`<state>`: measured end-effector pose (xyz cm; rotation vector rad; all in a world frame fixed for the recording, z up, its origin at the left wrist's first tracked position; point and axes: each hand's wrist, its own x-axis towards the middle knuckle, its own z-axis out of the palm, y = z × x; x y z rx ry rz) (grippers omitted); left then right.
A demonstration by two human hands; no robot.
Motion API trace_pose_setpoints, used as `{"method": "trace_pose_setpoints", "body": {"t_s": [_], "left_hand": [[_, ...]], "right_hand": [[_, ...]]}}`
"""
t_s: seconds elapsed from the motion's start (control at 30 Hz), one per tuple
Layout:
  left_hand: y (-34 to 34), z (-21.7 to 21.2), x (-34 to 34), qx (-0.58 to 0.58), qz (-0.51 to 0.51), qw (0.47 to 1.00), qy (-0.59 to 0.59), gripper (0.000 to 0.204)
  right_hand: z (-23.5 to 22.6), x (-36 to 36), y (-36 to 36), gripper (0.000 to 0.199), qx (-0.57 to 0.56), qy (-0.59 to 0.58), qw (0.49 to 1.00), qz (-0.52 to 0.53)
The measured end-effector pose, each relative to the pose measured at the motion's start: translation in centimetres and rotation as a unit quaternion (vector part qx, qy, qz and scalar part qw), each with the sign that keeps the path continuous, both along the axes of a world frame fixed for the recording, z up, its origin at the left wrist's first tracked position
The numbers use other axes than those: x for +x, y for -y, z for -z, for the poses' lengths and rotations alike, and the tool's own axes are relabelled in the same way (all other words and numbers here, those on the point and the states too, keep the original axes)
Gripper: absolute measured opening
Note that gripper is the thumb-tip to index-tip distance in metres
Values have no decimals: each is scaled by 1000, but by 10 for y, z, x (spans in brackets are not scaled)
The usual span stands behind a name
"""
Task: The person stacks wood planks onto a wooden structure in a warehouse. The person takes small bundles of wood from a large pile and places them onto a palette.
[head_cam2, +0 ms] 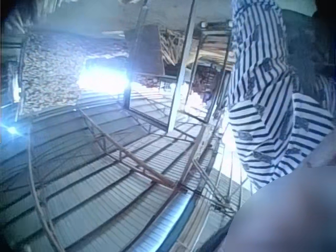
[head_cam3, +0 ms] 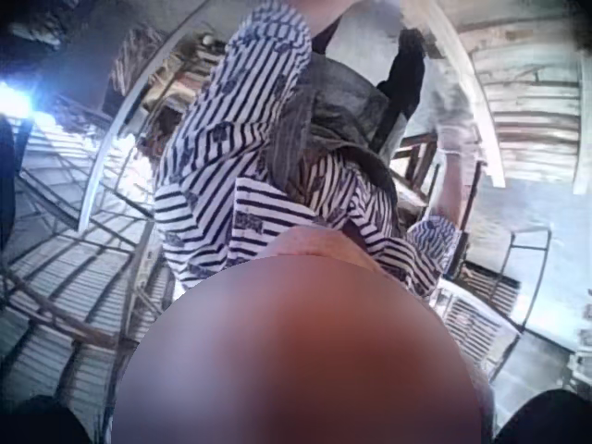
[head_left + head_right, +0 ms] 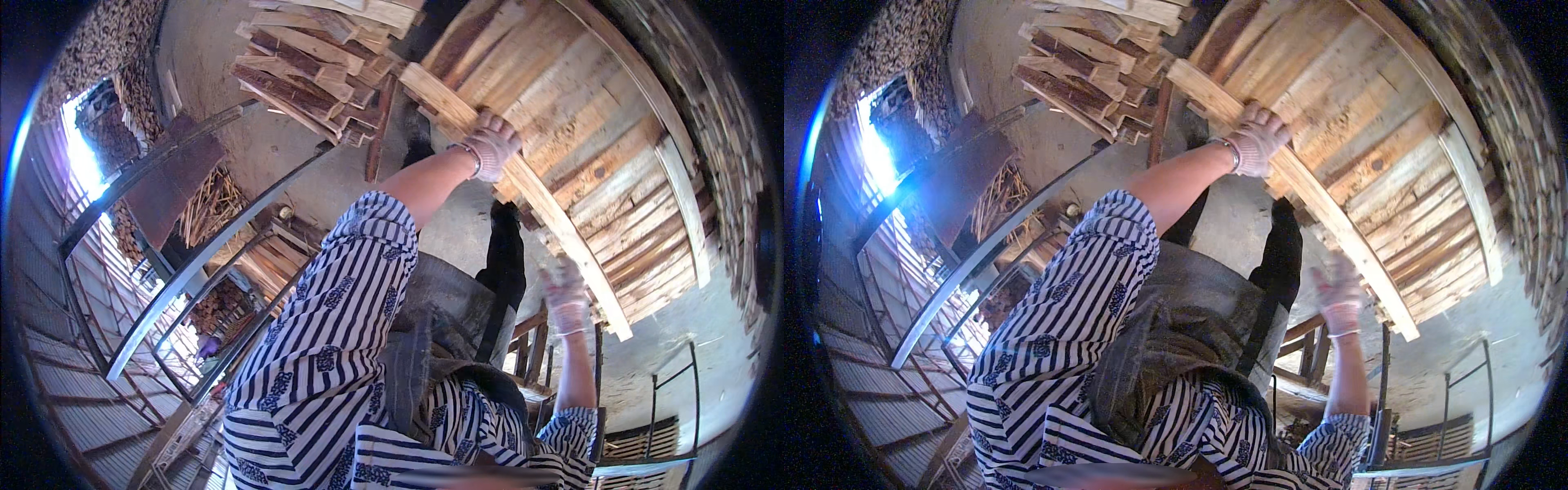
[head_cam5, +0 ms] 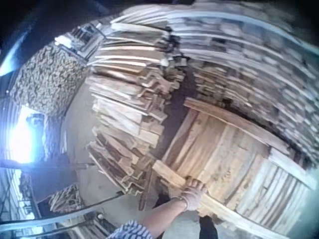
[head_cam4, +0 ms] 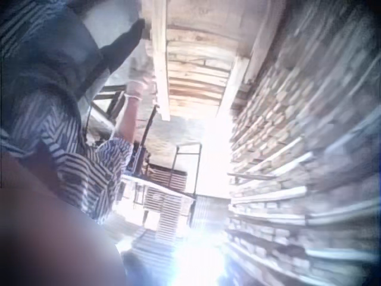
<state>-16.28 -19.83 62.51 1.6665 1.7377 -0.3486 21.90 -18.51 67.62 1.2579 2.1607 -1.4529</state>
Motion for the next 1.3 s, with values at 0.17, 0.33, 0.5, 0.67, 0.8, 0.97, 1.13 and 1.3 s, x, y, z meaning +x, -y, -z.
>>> {"method": "trace_pose_setpoints", "body": {"t_s": [0.17, 0.33, 0.5, 0.67, 0.8, 0.97, 1.13, 1.3], "left_hand": [[62, -24, -61, 153, -372, 904, 146, 79], [221, -16, -223, 167, -736, 656, 27, 64], [351, 42, -359, 108, -875, 471, -17, 98], [326, 79, -381, 124, -938, 296, 129, 122], [335, 65, -372, 155, -940, 274, 130, 118], [335, 27, -392, 188, -879, 255, 356, 71], [344, 42, -387, 173, -891, 151, 391, 58], [322, 50, -372, 229, -872, 166, 399, 69]], "right_hand": [[-21, -158, 76, 64, -295, -2, 955, 39], [38, -339, 120, 57, -260, -57, 953, -144], [178, -498, 159, 59, 363, 16, 743, -562], [251, -570, 177, 63, 603, 252, 611, -447], [217, -579, 197, 61, 538, 136, 554, -621], [195, -553, 242, 51, 243, -12, 917, -316], [147, -585, 151, 53, 436, 42, 753, -490], [136, -629, 148, 75, -125, 10, 972, -197]]}}
